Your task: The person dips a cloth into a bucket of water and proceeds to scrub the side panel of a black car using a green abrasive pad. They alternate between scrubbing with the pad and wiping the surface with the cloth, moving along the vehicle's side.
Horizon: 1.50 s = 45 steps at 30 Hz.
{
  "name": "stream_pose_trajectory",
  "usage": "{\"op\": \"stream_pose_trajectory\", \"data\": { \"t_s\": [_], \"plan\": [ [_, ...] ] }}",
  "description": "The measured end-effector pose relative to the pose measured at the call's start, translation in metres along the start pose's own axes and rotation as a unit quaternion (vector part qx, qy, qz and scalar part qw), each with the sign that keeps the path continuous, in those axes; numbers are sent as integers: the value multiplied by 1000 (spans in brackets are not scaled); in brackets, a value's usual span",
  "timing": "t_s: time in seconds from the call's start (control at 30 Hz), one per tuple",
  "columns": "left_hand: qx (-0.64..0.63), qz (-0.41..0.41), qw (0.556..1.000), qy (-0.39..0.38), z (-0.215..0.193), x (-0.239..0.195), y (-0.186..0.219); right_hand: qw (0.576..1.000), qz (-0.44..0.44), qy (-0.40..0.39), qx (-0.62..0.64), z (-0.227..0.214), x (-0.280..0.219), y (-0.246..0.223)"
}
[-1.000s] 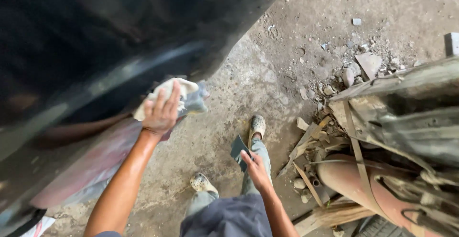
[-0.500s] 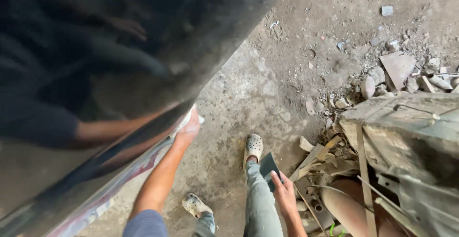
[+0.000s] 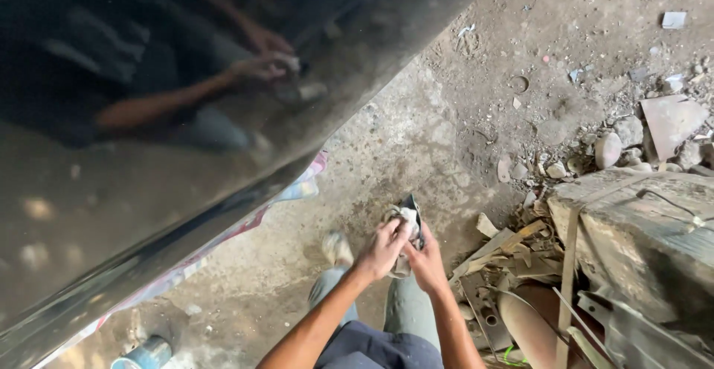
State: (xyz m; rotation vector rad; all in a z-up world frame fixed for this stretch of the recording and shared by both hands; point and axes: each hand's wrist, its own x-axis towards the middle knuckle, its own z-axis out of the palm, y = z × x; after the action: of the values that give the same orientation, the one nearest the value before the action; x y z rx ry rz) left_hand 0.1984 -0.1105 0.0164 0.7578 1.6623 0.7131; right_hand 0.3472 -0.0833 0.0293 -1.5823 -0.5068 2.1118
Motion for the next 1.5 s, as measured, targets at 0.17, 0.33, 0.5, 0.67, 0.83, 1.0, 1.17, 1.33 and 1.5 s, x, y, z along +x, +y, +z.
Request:
{"op": "stream_pose_trajectory", "data": {
  "t_s": [0.17, 0.33, 0.5, 0.67, 0.83, 1.0, 1.17, 1.33, 1.5],
  "plan": [
    [336, 180, 910, 164, -58, -26, 172, 992, -93, -52, 74, 0, -4, -28],
    [341, 268, 872, 227, -80, -27, 244, 991, -95, -26, 94, 4, -20, -53],
    [372, 308, 837, 259, -82, -20, 268, 992, -95, 6, 80, -25, -13, -30],
    [405, 325, 795, 313, -80, -6, 267, 991, -116, 23, 69, -42, -11, -20],
    [439, 317, 771, 334, -82, 0, 260, 989, -124, 32, 74, -44, -11, -21],
    [443, 317, 768, 336, -82, 1, 256, 989, -122, 29, 74, -46, -10, -12],
    [453, 312, 767, 330, -84, 3, 250, 990, -127, 41, 41, -49, -10, -7],
    [442, 302, 788, 305, -82, -4, 247, 991, -117, 43, 43, -49, -13, -4],
    [422, 314, 805, 274, -86, -12, 256, 992, -102, 49, 54, -38, -18, -9]
  ]
}}
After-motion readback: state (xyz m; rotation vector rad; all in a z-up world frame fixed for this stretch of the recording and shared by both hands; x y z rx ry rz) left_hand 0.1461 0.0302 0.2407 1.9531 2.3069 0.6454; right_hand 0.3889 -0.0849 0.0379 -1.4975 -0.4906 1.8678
